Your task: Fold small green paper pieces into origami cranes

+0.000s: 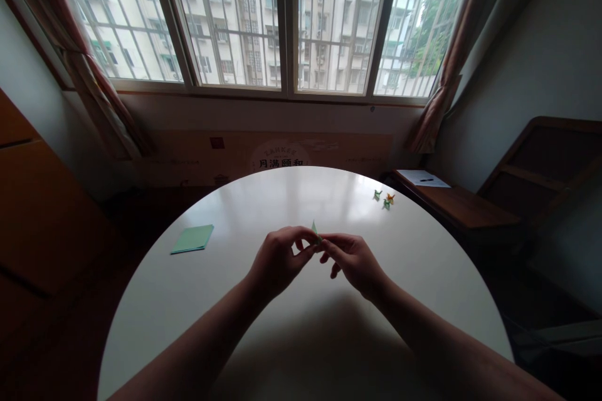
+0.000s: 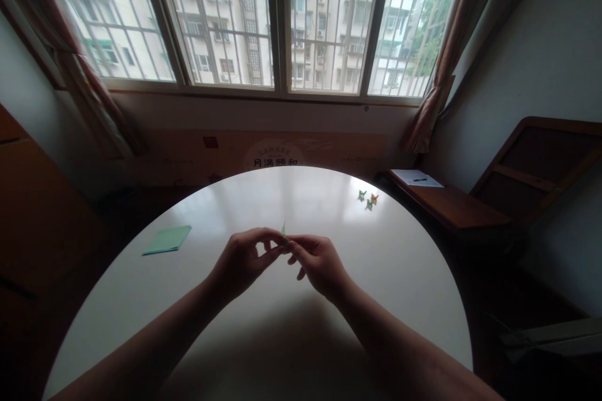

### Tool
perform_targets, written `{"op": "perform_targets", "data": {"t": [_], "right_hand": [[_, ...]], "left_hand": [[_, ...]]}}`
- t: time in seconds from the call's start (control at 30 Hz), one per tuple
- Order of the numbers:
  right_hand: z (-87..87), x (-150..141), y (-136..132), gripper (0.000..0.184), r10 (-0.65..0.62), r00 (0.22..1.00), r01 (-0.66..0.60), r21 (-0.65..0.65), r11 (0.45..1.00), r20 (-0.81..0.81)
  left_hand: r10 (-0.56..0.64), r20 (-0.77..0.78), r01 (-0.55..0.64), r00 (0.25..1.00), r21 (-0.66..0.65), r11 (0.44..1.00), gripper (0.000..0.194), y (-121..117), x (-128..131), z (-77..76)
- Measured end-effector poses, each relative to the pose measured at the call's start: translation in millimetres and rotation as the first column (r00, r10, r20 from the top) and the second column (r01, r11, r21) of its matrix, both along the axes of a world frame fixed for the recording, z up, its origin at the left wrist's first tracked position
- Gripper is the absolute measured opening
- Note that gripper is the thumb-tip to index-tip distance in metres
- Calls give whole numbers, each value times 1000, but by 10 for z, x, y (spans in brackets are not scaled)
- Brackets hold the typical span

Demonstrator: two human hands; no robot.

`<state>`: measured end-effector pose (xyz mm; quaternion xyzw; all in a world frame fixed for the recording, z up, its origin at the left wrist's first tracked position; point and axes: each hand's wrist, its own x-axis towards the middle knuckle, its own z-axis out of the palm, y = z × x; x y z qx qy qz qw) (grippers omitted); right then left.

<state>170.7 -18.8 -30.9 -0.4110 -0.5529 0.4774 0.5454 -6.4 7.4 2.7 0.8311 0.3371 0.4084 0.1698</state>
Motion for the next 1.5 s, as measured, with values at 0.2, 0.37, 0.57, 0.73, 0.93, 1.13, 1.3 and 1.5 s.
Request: {"op": "perform_targets", "data": {"t": [0.2, 0.37, 0.57, 0.73, 0.93, 1.13, 1.3, 1.5], "right_hand": [[6, -7, -9, 35, 9, 1000, -9, 17, 1000, 25], [-15, -17, -6, 34, 50, 998, -51, 28, 998, 33], [-38, -17, 18, 35, 47, 999, -47, -3, 999, -10], [-14, -25, -3, 35, 27, 1000, -27, -5, 1000, 5], [8, -30, -15, 29, 4, 1000, -4, 18, 1000, 15], [-34, -54, -30, 28, -66, 992, 55, 99, 994, 107], [-36, -72, -54, 26, -138, 966, 93, 206, 974, 219], [9, -61, -23, 24, -75, 997, 77, 123, 989, -27]], "left_hand": [[32, -7, -32, 999, 25, 999, 4, -37, 11, 19], [43, 9, -43, 999, 10, 999, 11, -51, 21, 10], [25, 82, -15, 996, -117, 993, 9, -18, 38, -31], [13, 164, 23, 986, -216, 976, 4, 10, 58, -73], [12, 189, 33, 982, -235, 971, 1, -10, 77, -80], [22, 151, 11, 988, -212, 977, 9, -32, 80, -112], [-2, 173, 39, 985, -210, 977, 14, -48, 81, -102], [67, 294, -26, 953, -140, 990, 8, -13, 69, -86]]}}
